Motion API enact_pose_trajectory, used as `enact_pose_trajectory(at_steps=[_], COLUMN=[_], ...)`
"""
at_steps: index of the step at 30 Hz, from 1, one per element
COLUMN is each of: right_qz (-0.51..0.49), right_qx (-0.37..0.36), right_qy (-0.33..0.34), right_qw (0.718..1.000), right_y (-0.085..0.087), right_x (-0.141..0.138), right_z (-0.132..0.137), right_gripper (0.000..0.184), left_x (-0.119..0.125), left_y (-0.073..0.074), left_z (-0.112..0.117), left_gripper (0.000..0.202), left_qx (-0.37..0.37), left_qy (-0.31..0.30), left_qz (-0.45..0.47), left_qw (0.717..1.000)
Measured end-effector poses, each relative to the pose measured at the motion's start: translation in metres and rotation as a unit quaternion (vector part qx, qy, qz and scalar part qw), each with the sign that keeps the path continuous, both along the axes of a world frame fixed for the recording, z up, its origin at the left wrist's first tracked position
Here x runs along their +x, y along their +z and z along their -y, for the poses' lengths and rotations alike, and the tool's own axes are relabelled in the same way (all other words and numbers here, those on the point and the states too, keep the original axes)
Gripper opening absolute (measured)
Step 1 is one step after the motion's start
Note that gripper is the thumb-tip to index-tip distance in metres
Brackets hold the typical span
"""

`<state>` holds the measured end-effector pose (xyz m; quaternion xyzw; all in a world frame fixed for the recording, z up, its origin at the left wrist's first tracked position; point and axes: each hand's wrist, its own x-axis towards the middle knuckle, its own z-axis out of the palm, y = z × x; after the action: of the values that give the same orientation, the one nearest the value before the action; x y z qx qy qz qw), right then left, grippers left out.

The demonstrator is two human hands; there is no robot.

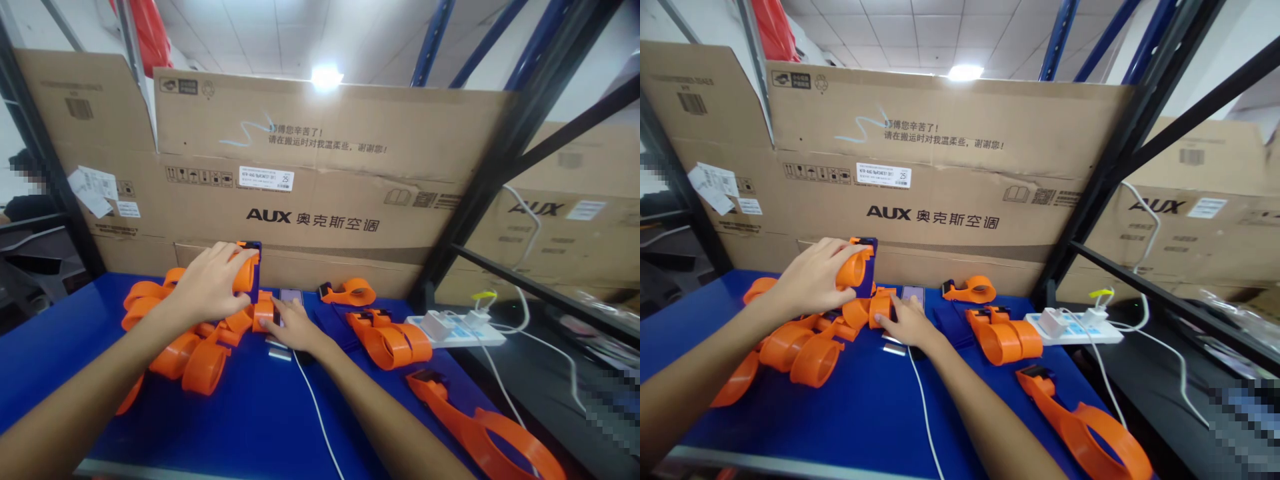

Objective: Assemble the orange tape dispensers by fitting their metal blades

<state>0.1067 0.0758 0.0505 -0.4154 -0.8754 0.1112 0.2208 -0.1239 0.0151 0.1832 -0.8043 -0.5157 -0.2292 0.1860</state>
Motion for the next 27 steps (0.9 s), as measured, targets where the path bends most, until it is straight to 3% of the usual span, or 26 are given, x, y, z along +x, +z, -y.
enact_pose_trajectory(at_steps=[5,9,11,13,16,18,21,24,26,27], right_qz=[-0.012,-0.152,-0.281,-0.399,-0.497,-0.537,-0.570,-0.574,-0.573,-0.571], right_qx=[0.040,0.033,-0.014,-0.102,-0.210,-0.215,-0.189,-0.190,-0.202,-0.208], right_qy=[-0.011,-0.019,-0.019,0.000,0.024,0.009,-0.018,-0.011,0.004,0.011], right_qw=[0.999,0.988,0.959,0.911,0.842,0.816,0.800,0.797,0.795,0.794], right_y=[-0.002,0.007,0.014,0.022,0.029,0.028,0.023,0.017,0.015,0.014], right_x=[-0.004,0.008,0.016,0.023,0.027,0.029,0.036,0.048,0.055,0.057], right_z=[-0.005,-0.010,-0.010,-0.008,-0.001,0.003,0.005,0.006,0.008,0.009], right_gripper=[0.066,0.056,0.046,0.044,0.048,0.050,0.052,0.052,0.049,0.047], left_x=[0.014,0.019,0.025,0.035,0.056,0.070,0.086,0.099,0.109,0.115], left_y=[-0.001,-0.002,-0.005,-0.012,-0.030,-0.045,-0.067,-0.086,-0.097,-0.102], left_z=[0.007,0.014,0.018,0.022,0.031,0.037,0.044,0.040,0.028,0.021], left_gripper=[0.079,0.080,0.080,0.082,0.084,0.085,0.087,0.081,0.064,0.059], left_qx=[0.014,0.009,0.001,-0.008,-0.019,-0.033,-0.072,-0.129,-0.159,-0.180], left_qy=[-0.052,-0.083,-0.101,-0.126,-0.174,-0.198,-0.233,-0.245,-0.214,-0.195], left_qz=[0.025,0.032,0.040,0.053,0.078,0.097,0.137,0.278,0.451,0.543], left_qw=[0.998,0.996,0.994,0.991,0.982,0.975,0.960,0.920,0.852,0.797])
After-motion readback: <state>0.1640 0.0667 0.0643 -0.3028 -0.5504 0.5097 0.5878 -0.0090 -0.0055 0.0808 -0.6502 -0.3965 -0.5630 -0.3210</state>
